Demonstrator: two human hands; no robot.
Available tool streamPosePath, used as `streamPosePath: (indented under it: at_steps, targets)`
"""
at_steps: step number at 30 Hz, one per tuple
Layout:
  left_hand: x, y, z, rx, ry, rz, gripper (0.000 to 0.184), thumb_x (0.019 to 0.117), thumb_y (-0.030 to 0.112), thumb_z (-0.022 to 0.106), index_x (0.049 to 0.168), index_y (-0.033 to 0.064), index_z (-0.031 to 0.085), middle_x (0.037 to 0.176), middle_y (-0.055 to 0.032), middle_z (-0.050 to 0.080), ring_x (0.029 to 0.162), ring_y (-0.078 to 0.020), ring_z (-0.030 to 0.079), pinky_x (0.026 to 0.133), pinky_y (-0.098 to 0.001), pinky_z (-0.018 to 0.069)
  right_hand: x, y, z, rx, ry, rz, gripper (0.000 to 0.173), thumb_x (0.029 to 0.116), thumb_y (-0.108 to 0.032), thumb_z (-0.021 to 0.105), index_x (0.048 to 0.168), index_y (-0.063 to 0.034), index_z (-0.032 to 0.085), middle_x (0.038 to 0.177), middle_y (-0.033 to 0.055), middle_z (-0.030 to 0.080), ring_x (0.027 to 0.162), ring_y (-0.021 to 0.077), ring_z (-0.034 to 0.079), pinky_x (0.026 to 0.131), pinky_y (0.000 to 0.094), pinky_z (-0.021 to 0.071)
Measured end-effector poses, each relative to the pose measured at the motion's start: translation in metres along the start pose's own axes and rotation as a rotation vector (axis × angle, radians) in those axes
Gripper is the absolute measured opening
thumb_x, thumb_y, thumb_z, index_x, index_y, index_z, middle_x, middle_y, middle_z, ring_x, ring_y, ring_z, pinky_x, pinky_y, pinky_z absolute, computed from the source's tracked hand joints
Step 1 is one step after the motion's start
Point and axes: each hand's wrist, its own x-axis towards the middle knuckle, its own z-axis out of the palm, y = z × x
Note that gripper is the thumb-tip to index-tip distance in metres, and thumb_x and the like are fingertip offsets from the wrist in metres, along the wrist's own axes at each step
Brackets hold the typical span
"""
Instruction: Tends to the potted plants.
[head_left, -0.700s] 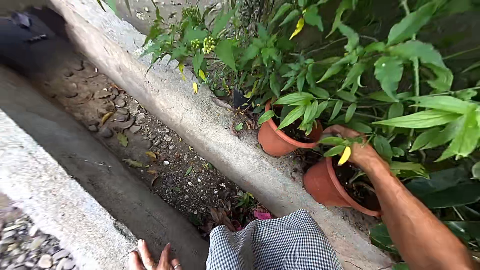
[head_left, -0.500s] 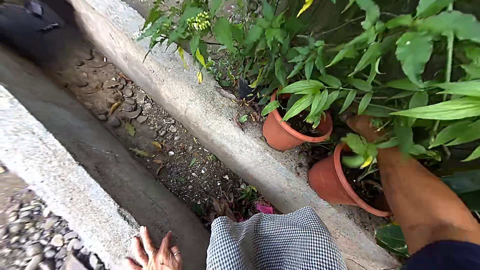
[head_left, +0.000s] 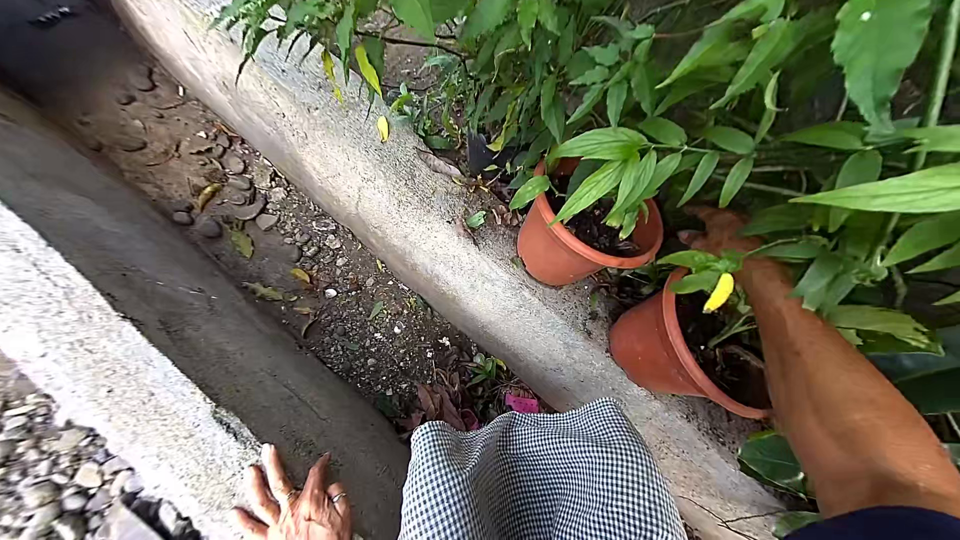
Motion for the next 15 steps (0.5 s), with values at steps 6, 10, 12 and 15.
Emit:
streamPosePath:
  at_steps: [6,10,12,15]
  targets:
    - [0.001,0.001,-0.002,-0.019,-0.011,-0.007,0.049,0.0916,0.034,0.042,0.117,0.0076,0.075,0.161,-0.0359,0.027,0.148,-0.0638,0.015,0.112,-0.0805,0.0073,-0.071,-0.022,-0.007,0.034,0.146,-0.108,0.033,0.1080,-0.014,0.051,0.135,0.0006,0.062,0.130,0.0307,0.064,0.124,0.0484,0.060,0.106,0.0674,0.0415]
    - [0.000,0.001,-0.001,-0.016,0.001,0.003,0.048,0.0914,0.033,0.042,0.115,0.0083,0.076,0.160,-0.0361,0.029,0.147,-0.0638,0.017,0.111,-0.0811,0.0084,-0.152,-0.067,0.041,-0.039,0.253,-0.192,0.028,0.1032,-0.013,0.059,0.122,0.0068,0.067,0.117,0.0357,0.065,0.108,0.0543,0.065,0.092,0.0698,0.0494]
    - [0.001,0.001,-0.001,-0.024,0.007,0.006,0.049,0.0916,0.033,0.041,0.115,0.0080,0.076,0.159,-0.0362,0.030,0.147,-0.0638,0.017,0.111,-0.0811,0.0082,-0.177,-0.076,0.081,-0.039,0.245,-0.287,0.034,0.0994,-0.013,0.063,0.128,0.0049,0.067,0.144,0.0375,0.050,0.125,0.0547,0.057,0.100,0.0634,0.0498]
    - [0.001,0.002,-0.001,-0.019,0.011,0.008,0.051,0.0912,0.036,0.040,0.115,0.0083,0.076,0.159,-0.0364,0.030,0.147,-0.0648,0.017,0.110,-0.0813,0.0084,-0.191,-0.096,0.122,0.068,0.163,-0.264,0.043,0.0977,-0.008,0.062,0.138,0.0083,0.059,0.157,0.0344,0.037,0.139,0.0503,0.048,0.110,0.0538,0.0465]
